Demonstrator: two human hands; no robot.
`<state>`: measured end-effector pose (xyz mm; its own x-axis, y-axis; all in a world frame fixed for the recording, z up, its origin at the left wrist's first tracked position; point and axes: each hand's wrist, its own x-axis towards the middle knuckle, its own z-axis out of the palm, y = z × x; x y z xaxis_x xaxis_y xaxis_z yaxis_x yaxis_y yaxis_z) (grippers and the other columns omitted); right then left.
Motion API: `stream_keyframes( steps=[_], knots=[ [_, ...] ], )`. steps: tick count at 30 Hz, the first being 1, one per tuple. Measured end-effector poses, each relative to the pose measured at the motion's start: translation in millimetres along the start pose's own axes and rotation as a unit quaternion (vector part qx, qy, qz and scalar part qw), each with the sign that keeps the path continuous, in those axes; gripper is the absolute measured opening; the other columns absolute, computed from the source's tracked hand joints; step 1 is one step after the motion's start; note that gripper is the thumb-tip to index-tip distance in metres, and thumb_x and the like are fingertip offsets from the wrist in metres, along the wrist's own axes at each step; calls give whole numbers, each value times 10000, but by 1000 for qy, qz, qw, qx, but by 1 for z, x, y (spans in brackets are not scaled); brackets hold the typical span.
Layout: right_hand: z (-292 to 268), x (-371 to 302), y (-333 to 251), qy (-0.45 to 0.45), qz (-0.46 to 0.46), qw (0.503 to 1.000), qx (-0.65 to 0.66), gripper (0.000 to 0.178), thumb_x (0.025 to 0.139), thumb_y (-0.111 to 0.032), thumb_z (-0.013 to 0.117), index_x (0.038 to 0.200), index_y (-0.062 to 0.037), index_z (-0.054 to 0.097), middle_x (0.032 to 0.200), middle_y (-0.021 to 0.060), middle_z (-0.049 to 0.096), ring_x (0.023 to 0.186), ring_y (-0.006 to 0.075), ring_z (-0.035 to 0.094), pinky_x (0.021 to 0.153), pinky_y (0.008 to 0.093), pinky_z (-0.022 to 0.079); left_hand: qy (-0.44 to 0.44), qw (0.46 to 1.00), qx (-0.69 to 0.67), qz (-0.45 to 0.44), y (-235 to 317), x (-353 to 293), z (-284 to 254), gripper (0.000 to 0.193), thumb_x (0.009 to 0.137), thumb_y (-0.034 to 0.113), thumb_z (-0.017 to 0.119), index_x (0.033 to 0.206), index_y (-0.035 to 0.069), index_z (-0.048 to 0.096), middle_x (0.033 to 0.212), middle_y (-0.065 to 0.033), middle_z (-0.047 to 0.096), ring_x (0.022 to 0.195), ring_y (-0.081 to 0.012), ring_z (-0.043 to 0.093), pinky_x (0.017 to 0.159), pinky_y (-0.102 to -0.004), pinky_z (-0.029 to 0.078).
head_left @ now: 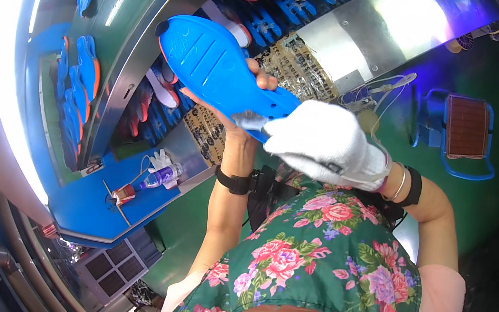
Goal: Applying glue to blue shoe soles using a brush on a factory assembly line.
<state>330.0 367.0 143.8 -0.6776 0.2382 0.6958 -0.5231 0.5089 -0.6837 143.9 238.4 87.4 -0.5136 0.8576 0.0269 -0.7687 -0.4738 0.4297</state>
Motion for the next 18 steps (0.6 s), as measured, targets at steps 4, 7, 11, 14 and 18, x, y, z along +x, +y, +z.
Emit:
stream_keyframes(
  steps=[4,7,11,14,18],
  knots=[
    [-7,1,0,4,133,966,221,127,790,-72,809,910,-102,781,928,68,771,858,242,740,790,349,575,-23,999,-36,15,4,0,-16,1132,723,961,498,1404,56,472,1123,-189,650,885,-340,650,811,-519,513],
    [-8,-9,4,23,85,995,49,191,796,-101,811,983,-109,778,985,78,762,883,270,723,797,370,580,-5,999,-32,6,4,-2,-11,1126,734,956,491,1414,59,465,1133,-189,651,870,-332,644,807,-510,509],
    [-5,-14,-9,-29,14,999,5,227,780,-44,805,1000,-97,784,987,98,770,832,262,717,719,365,571,-19,999,-30,-21,5,-4,-7,1137,732,973,456,1413,62,466,1123,-175,653,864,-322,640,800,-488,504],
    [-12,-17,-7,-35,183,944,271,117,770,-52,818,882,-60,785,909,112,763,858,260,742,796,358,580,19,998,-35,-45,4,-4,6,1155,720,986,445,1417,65,460,1118,-173,652,842,-329,636,798,-482,505],
    [-7,-24,0,-32,19,999,30,234,822,-93,782,1055,-103,764,995,95,750,859,284,699,738,387,571,31,996,-24,-80,9,-4,14,1176,707,995,443,1420,60,455,1107,-194,647,839,-352,643,766,-492,526]
  ],
)
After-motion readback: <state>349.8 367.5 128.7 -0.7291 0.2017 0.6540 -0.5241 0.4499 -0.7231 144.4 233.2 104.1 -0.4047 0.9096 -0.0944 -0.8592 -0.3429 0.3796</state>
